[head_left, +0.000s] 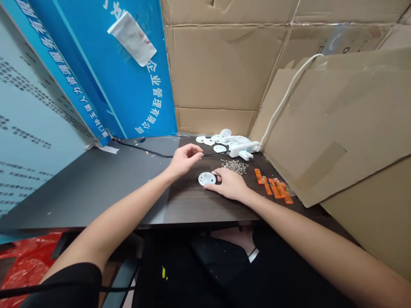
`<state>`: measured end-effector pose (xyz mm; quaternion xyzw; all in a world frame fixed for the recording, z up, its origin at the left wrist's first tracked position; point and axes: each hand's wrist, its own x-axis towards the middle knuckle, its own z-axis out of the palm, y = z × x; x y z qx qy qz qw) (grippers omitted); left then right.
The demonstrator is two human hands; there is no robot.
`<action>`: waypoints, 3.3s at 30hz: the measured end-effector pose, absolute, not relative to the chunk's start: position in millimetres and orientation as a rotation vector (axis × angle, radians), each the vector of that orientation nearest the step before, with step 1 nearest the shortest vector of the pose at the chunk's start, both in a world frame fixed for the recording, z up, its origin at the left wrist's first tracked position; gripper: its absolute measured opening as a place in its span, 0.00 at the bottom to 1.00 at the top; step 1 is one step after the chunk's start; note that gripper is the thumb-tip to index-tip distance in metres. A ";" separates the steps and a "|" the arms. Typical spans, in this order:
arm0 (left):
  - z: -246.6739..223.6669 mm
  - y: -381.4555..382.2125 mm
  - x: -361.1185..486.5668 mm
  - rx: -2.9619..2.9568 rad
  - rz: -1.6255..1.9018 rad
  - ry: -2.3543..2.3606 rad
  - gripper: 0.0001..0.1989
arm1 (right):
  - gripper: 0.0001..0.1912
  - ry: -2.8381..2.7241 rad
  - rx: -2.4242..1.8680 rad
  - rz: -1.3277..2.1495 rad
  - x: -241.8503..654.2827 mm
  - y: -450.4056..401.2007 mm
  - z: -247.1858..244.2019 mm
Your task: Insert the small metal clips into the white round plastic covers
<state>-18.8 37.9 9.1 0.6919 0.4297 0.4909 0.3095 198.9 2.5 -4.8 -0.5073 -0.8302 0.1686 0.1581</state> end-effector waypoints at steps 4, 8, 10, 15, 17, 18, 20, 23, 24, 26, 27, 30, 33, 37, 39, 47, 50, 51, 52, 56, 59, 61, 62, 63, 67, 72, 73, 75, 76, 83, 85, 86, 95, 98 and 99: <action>-10.1 30.7 -18.1 1.758 1.295 1.196 0.18 | 0.37 -2.299 -1.585 0.475 199.1 -1.4 -6.2; -5.4 23.5 -24.8 1.854 1.210 1.178 0.15 | 0.46 -2.521 -1.113 0.608 209.2 2.4 -5.4; -2.2 23.7 -25.1 1.866 1.176 1.142 0.14 | 0.42 -2.603 -0.903 0.669 211.9 5.6 -6.8; -1.8 23.4 -19.8 2.055 1.022 1.106 0.11 | 0.52 -2.431 -1.160 0.660 204.1 5.1 -10.8; -0.6 21.8 -18.1 2.194 0.984 1.094 0.10 | 0.63 -2.402 -1.222 0.670 201.7 3.3 -9.9; 0.5 20.9 -17.7 2.242 0.976 1.092 0.09 | 0.65 -2.420 -1.195 0.684 201.9 2.9 -9.3; 3.1 18.8 -17.5 2.284 0.979 1.115 0.09 | 0.61 -2.482 -1.071 0.732 204.5 3.4 -8.7; 5.8 16.5 -18.7 2.219 0.978 1.159 0.10 | 0.51 -2.469 -1.012 0.750 208.0 3.2 -10.0; 6.0 16.2 -19.3 2.175 0.967 1.171 0.10 | 0.50 -2.437 -1.065 0.731 207.8 1.8 -10.5; 5.5 16.0 -20.1 2.091 0.926 1.187 0.10 | 0.53 -2.374 -1.212 0.676 205.4 -2.5 -10.2; 5.0 16.1 -20.4 2.060 0.905 1.193 0.11 | 0.55 -2.357 -1.270 0.659 204.0 -4.9 -9.1; 3.9 16.1 -20.1 2.008 0.834 1.170 0.12 | 0.57 -2.392 -1.333 0.671 204.0 -9.1 -3.4; 4.2 15.5 -19.9 1.996 0.712 1.117 0.11 | 0.46 -2.533 -1.237 0.706 210.7 -8.1 1.2; 5.2 16.1 -22.2 2.015 0.578 1.087 0.12 | 0.33 -2.567 -1.216 0.640 214.2 -8.1 0.0; 5.9 17.1 -24.0 2.016 0.510 1.053 0.13 | 0.39 -2.523 -1.296 0.585 211.7 -10.2 -1.4; 11.0 16.3 -24.5 1.995 0.402 1.179 0.13 | 0.36 -2.564 -1.200 0.568 212.8 -9.8 -6.2; 9.6 14.7 -21.9 2.023 0.450 1.260 0.09 | 0.36 -2.524 -1.218 0.532 211.8 -9.9 -9.7; 8.8 14.3 -21.0 2.035 0.463 1.270 0.09 | 0.36 -2.516 -1.225 0.522 210.8 -10.3 -10.4; 7.8 14.2 -20.2 2.048 0.472 1.269 0.08 | 0.36 -2.511 -1.234 0.514 209.9 -11.0 -10.8; 4.4 14.2 -17.1 2.157 0.499 1.246 0.08 | 0.35 -2.503 -1.264 0.516 207.5 -12.7 -10.0; 3.8 13.4 -14.5 2.314 0.536 1.219 0.07 | 0.34 -2.490 -1.267 0.519 207.7 -12.1 -9.6; 4.5 12.3 -12.9 2.383 0.550 1.203 0.07 | 0.34 -2.487 -1.268 0.524 208.0 -10.9 -10.2; 5.1 11.7 -12.3 2.403 0.553 1.198 0.07 | 0.34 -2.485 -1.270 0.529 208.1 -10.3 -10.7; 5.6 11.0 -11.7 2.418 0.554 1.195 0.07 | 0.34 -2.483 -1.273 0.533 208.0 -9.8 -11.1; 7.3 9.1 -10.6 2.464 0.543 1.195 0.06 | 0.34 -2.484 -1.290 0.533 207.1 -9.2 -11.4; 7.6 8.0 -10.5 2.514 0.519 1.185 0.05 | 0.33 -2.492 -1.287 0.528 207.1 -9.8 -9.5; 7.5 8.0 -10.8 2.519 0.518 1.181 0.05 | 0.33 -2.493 -1.283 0.531 207.4 -9.8 -9.4; 7.1 8.3 -11.5 2.516 0.524 1.176 0.05 | 0.34 -2.493 -1.275 0.531 208.0 -9.6 -9.5; 6.7 8.6 -11.9 2.510 0.531 1.172 0.05 | 0.34 -2.491 -1.274 0.532 208.1 -9.4 -9.7; 4.6 12.6 -15.4 2.431 0.536 1.118 0.05 | 0.33 -2.484 -1.262 0.549 207.9 -8.3 -10.2; 6.9 13.6 -18.1 2.436 0.512 1.055 0.06 | 0.33 -2.484 -1.268 0.555 207.6 -8.6 -9.2; 8.8 13.8 -19.8 2.448 0.495 1.014 0.07 | 0.33 -2.484 -1.275 0.556 207.5 -8.9 -8.5; 23.4 10.8 -31.7 2.439 0.285 0.936 0.24 | 0.34 -2.470 -1.292 0.569 207.3 -9.1 -6.4; 21.9 9.5 -29.5 2.472 0.293 0.961 0.24 | 0.34 -2.458 -1.276 0.584 207.8 -7.8 -7.8; 21.7 8.9 -28.6 2.478 0.304 0.956 0.24 | 0.34 -2.444 -1.269 0.590 208.2 -7.5 -8.6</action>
